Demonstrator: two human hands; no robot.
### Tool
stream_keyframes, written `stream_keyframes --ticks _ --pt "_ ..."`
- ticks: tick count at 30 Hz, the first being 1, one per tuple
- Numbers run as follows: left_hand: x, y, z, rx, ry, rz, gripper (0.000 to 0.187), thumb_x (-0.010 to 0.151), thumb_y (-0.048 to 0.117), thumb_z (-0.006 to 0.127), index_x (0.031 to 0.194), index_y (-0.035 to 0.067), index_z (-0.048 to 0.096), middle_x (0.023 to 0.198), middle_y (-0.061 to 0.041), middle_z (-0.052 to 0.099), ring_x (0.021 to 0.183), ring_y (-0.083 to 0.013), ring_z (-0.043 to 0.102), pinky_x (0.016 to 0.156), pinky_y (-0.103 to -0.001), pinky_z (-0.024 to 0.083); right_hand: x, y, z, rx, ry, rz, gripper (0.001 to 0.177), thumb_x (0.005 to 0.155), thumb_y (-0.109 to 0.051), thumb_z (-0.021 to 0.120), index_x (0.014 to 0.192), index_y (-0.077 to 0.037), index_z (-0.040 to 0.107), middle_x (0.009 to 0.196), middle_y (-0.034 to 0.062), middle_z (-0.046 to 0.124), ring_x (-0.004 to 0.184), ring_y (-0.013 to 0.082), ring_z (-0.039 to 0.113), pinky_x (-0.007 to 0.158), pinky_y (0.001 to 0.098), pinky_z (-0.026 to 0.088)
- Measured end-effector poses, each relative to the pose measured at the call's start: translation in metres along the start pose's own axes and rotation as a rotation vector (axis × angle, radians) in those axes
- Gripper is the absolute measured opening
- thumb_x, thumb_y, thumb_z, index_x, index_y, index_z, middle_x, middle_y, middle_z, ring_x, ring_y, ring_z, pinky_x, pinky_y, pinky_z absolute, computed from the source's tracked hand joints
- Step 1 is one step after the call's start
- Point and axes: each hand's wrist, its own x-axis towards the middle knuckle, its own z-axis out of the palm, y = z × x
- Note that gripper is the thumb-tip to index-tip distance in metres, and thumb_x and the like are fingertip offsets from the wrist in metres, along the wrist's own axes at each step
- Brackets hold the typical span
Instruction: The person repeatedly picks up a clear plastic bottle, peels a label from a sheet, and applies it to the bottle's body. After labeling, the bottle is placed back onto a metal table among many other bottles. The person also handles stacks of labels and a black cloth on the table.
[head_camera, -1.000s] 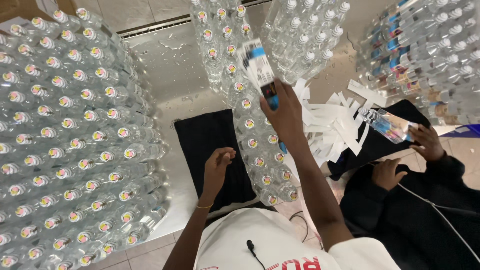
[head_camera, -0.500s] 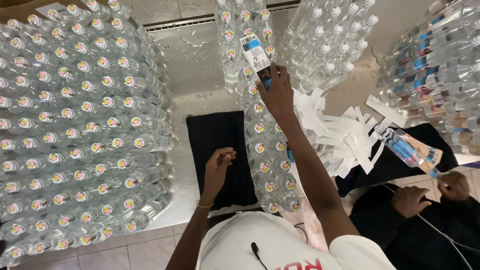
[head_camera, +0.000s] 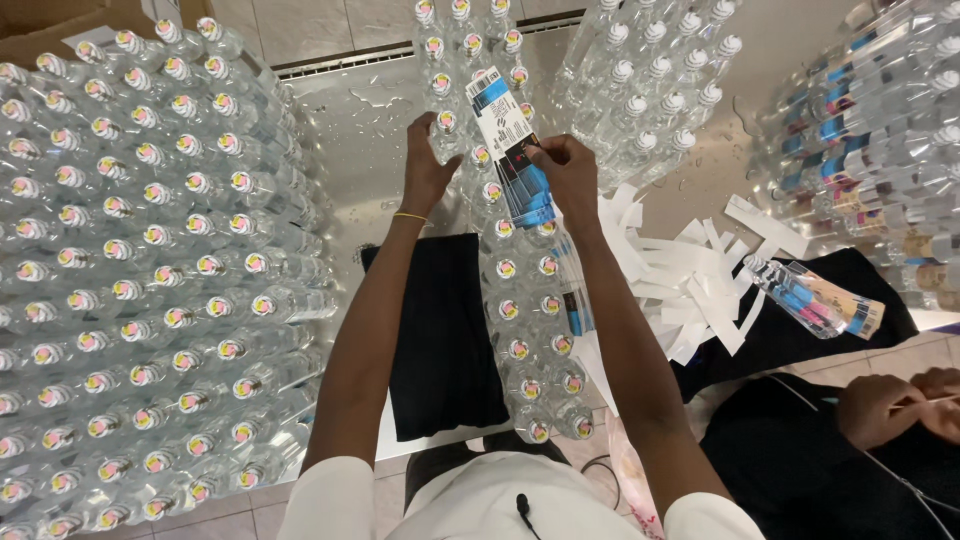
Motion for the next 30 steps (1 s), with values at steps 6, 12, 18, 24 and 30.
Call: stream_keyframes --ticks 6,12,18,24,30 --pt "-0.017 0.024 -0.033 -0.112 0.129 -0.123 0.084 0.081 0.001 0.098 0.149 0.007 0.049 0.134 -0.021 0.061 0.125 -0.04 0.066 0.115 -0.05 0.052 0.005 0.003 -0.007 0.17 0.011 -0.022 0.023 0.102 -0.035 0.085 0.106 -0.012 0.083 0.092 0.0049 0.076 0.091 0.0129 0.067 0.083 0.0319 0.054" --pt "-0.116 0.107 -0.125 -0.262 0.313 -0.233 0.065 0.096 0.021 0.094 0.144 0.014 0.051 0.12 -0.004 0.049 0.111 -0.0177 0.054 0.107 -0.04 0.053 -0.106 -0.127 -0.061 0.369 -0.085 -0.072 0.023 0.111 -0.028 0.071 0.121 -0.008 0.073 0.097 0.0053 0.072 0.086 0.0142 0.074 0.075 0.0342 0.069" --pt "-0.262 0.058 -0.117 -0.047 -0.079 -0.753 0.094 0.083 0.054 0.093 0.156 0.006 0.058 0.11 -0.014 0.064 0.099 -0.0273 0.069 0.083 -0.042 0.063 -0.257 -0.133 -0.06 0.312 -0.151 0.086 0.025 0.109 -0.025 0.069 0.123 -0.005 0.072 0.108 0.0137 0.074 0.095 0.0223 0.072 0.086 0.0405 0.064" --pt "-0.335 0.018 -0.071 0.077 -0.24 -0.643 0.092 0.089 0.054 0.093 0.162 0.011 0.057 0.118 -0.014 0.061 0.108 -0.0262 0.067 0.09 -0.039 0.059 -0.359 -0.082 0.014 0.125 -0.256 0.183 0.039 0.11 -0.016 0.058 0.148 -0.008 0.067 0.129 0.0227 0.08 0.089 0.0278 0.087 0.088 0.046 0.068" --pt "-0.339 -0.001 -0.087 0.055 -0.223 -0.457 0.081 0.109 0.054 0.068 0.167 0.002 0.046 0.151 -0.033 0.049 0.132 -0.0449 0.064 0.104 -0.052 0.061 -0.391 -0.035 0.052 -0.398 -0.033 -0.491 0.052 0.109 0.006 0.047 0.158 -0.005 0.06 0.151 0.0215 0.067 0.136 0.0382 0.066 0.113 0.0509 0.054"
